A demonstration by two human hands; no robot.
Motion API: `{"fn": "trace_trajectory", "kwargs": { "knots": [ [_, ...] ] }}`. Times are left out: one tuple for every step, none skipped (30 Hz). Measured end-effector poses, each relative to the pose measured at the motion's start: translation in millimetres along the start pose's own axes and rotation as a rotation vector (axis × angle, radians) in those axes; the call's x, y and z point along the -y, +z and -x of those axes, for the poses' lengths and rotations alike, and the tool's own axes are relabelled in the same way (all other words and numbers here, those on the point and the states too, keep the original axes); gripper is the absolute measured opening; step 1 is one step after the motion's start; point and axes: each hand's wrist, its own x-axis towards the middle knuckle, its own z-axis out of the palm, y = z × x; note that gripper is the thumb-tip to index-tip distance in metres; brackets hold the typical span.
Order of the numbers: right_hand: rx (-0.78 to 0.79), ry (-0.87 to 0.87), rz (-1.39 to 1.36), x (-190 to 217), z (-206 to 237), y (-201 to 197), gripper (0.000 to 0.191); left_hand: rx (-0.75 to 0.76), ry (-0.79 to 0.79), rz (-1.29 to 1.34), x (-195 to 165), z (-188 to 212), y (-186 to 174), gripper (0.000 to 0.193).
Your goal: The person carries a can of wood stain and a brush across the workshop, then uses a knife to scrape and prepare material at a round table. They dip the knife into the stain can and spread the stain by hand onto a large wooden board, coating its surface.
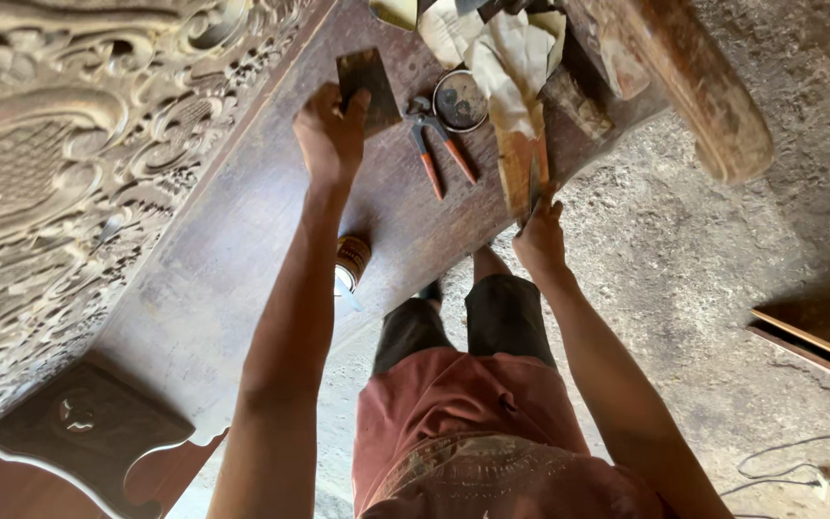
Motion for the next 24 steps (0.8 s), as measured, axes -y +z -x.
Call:
{"fn": "trace_trajectory", "kwargs": {
  "knots": [
    [0.031, 0.055, -0.004, 2, 3, 1, 0.101, -0.028, 0.023, -0.005, -1, 16, -11, 0.027],
    [-0.042, -0.02, 0.042, 5, 7, 3, 0.099, -0.059, 0.05, -0.007, -2, 30, -18, 0.024],
    [-0.115, -0.093, 0.089, 7, 11, 6, 0.097, -0.089, 0.077, -0.008, -2, 44, -25, 0.022],
    [-0.187, -0.161, 0.139, 8, 17, 10, 0.096, -0.039, -0.047, 0.012, -2, 62, -30, 0.023],
    [-0.214, -0.168, 0.194, 10, 23, 14, 0.093, 0.017, -0.173, 0.034, -1, 83, -33, 0.024],
    [-0.243, -0.181, 0.251, 11, 27, 19, 0.09, 0.046, -0.121, 0.078, 0, 103, -33, 0.023],
    [-0.27, -0.201, 0.308, 12, 31, 23, 0.087, 0.066, -0.071, 0.121, 2, 120, -32, 0.021],
    [-0.258, -0.216, 0.339, 13, 33, 27, 0.08, 0.063, -0.038, 0.197, 3, 138, -27, 0.02],
    [-0.235, -0.223, 0.371, 14, 34, 30, 0.073, 0.068, -0.013, 0.269, 3, 161, -19, 0.02],
    [-0.212, -0.225, 0.401, 15, 33, 30, 0.067, 0.134, -0.004, 0.283, 5, 180, -11, 0.019],
    [-0.19, -0.234, 0.361, 17, 31, 30, 0.067, 0.196, 0.016, 0.296, 10, 191, -3, 0.018],
    [-0.177, -0.244, 0.321, 18, 28, 28, 0.068, 0.239, 0.001, 0.265, 13, 200, 5, 0.017],
    [-0.165, -0.252, 0.282, 21, 25, 24, 0.069, 0.284, -0.012, 0.236, 16, 212, 12, 0.016],
    [-0.105, -0.228, 0.254, 22, 21, 20, 0.052, 0.336, -0.031, 0.208, 17, 226, 18, 0.015],
    [-0.041, -0.202, 0.228, 25, 19, 14, 0.037, 0.304, 0.084, 0.179, 19, 236, 24, 0.012],
    [0.019, -0.18, 0.2, 26, 18, 10, 0.025, 0.266, 0.202, 0.15, 20, 241, 29, 0.01],
    [0.013, -0.161, 0.34, 29, 18, 6, 0.028, 0.223, 0.325, 0.119, 21, 241, 34, 0.008],
    [0.006, -0.139, 0.476, 31, 20, 4, 0.031, 0.36, 0.406, 0.042, 19, 239, 40, 0.013],
    [0.002, -0.115, 0.612, 32, 22, 2, 0.035, 0.498, 0.486, -0.037, 16, 236, 46, 0.021],
    [-0.017, -0.113, 0.58, 33, 24, 2, 0.039, 0.634, 0.565, -0.12, 12, 231, 51, 0.028],
    [-0.035, -0.108, 0.549, 32, 26, 3, 0.044, 0.757, 0.659, -0.282, 5, 224, 59, 0.028],
    [-0.047, -0.102, 0.519, 30, 28, 6, 0.049, 0.881, 0.747, -0.446, -3, 217, 67, 0.028],
    [-0.064, -0.119, 0.523, 28, 29, 8, 0.049, 0.824, 0.78, -0.431, -10, 208, 73, 0.036],
    [-0.082, -0.133, 0.527, 24, 29, 10, 0.05, 0.768, 0.815, -0.415, -16, 200, 79, 0.045]
  ]
}}
